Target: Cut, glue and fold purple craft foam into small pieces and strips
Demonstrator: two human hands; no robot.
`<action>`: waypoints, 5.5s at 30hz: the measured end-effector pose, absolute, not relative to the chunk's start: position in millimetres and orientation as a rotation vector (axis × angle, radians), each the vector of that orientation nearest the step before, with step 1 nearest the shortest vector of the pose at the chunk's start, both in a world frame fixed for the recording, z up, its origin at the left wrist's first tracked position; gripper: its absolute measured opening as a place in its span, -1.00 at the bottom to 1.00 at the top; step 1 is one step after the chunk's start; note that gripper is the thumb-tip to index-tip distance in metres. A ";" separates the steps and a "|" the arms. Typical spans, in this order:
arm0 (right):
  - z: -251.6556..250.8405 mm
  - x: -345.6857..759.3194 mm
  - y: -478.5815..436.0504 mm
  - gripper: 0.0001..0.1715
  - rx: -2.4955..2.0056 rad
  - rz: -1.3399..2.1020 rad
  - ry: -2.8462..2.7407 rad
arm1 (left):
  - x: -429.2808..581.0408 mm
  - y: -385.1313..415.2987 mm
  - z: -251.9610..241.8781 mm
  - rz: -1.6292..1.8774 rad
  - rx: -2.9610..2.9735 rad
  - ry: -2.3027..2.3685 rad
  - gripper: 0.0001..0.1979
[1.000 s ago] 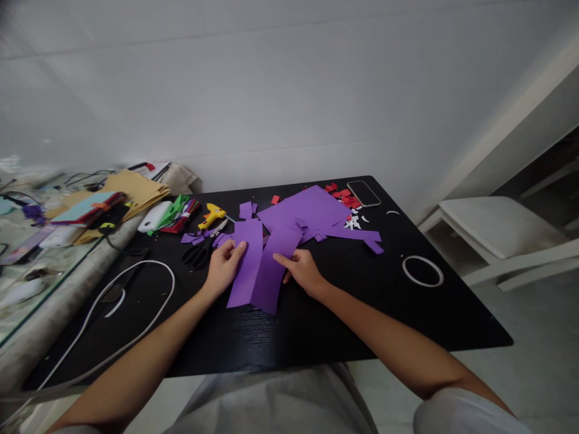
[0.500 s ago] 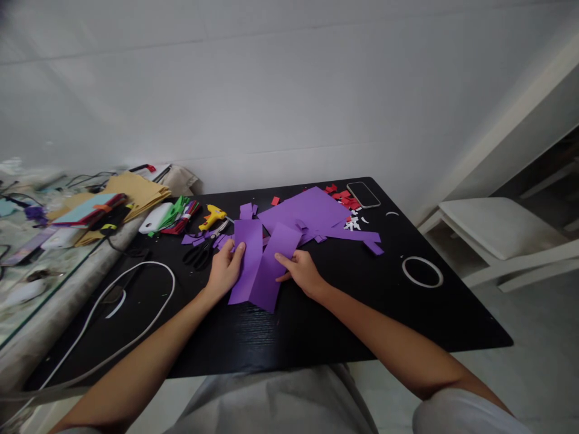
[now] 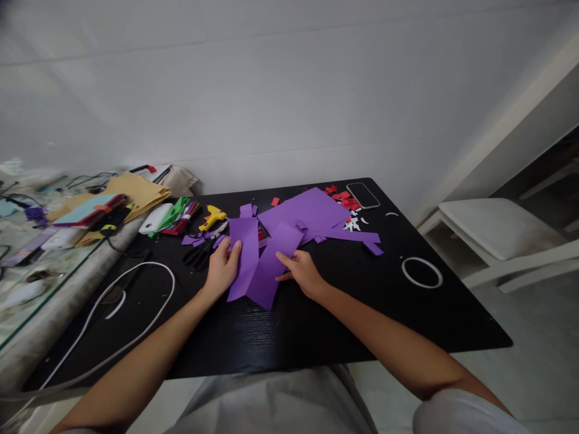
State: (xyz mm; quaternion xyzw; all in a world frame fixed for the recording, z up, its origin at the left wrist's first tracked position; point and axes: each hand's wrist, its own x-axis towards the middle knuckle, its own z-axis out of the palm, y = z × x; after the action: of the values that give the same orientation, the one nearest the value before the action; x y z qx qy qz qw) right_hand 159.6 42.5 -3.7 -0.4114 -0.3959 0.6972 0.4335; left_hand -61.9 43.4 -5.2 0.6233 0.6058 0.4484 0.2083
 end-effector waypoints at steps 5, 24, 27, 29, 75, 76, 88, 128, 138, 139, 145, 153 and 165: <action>2.1 159.9 38.7 -0.67 -0.944 1.964 -0.979 | -62.1 43.1 -5.4 1.231 1.724 1.704 -0.69; 0.4 162.9 45.0 -0.78 -0.957 1.899 -0.898 | -55.6 44.8 4.1 1.193 1.145 1.254 -0.55; -0.2 163.8 45.9 -0.79 -0.965 1.876 -0.876 | -56.7 45.6 -0.4 1.286 1.387 1.393 -0.61; 1.1 164.3 45.3 -0.78 -0.957 1.897 -0.856 | -58.1 45.3 -3.1 1.315 1.566 1.514 -0.66; 5.9 161.9 42.3 -0.78 -0.958 1.847 -0.878 | -59.0 45.5 -4.4 1.415 1.581 1.520 -0.63; 5.4 161.6 42.3 -0.79 -0.956 1.847 -0.876 | -59.6 45.7 -5.4 1.410 1.591 1.524 -0.65; 1.8 158.5 40.3 -0.86 -0.957 1.809 -0.858 | -64.3 45.6 -11.2 1.299 1.658 1.601 -0.72; 0.3 158.7 43.1 -0.81 -0.987 1.829 -0.860 | -63.3 44.9 -2.9 1.326 1.705 1.622 -0.74; -1.3 159.1 43.5 -0.81 -0.983 1.814 -0.857 | -63.2 43.3 -0.4 1.330 1.701 1.635 -0.73; -1.7 159.2 43.7 -0.82 -0.982 1.812 -0.858 | -63.0 43.3 -0.1 1.327 1.703 1.637 -0.73; -3.1 159.1 44.4 -0.83 -0.992 1.804 -0.851 | -62.6 43.6 0.6 1.332 1.706 1.638 -0.74; -1.9 160.1 44.6 -0.80 -1.001 1.793 -0.834 | -65.9 44.8 -1.7 1.340 1.683 1.630 -0.73; 0.5 161.1 44.4 -0.80 -0.984 1.823 -0.843 | -67.5 47.2 -4.1 1.349 1.669 1.634 -0.73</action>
State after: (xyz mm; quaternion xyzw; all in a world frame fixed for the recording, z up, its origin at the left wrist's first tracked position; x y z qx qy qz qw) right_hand 161.1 44.4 0.5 -0.3958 -0.3389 0.7330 0.4373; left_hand -67.5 47.2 -4.1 0.6035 0.5910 0.4878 0.2204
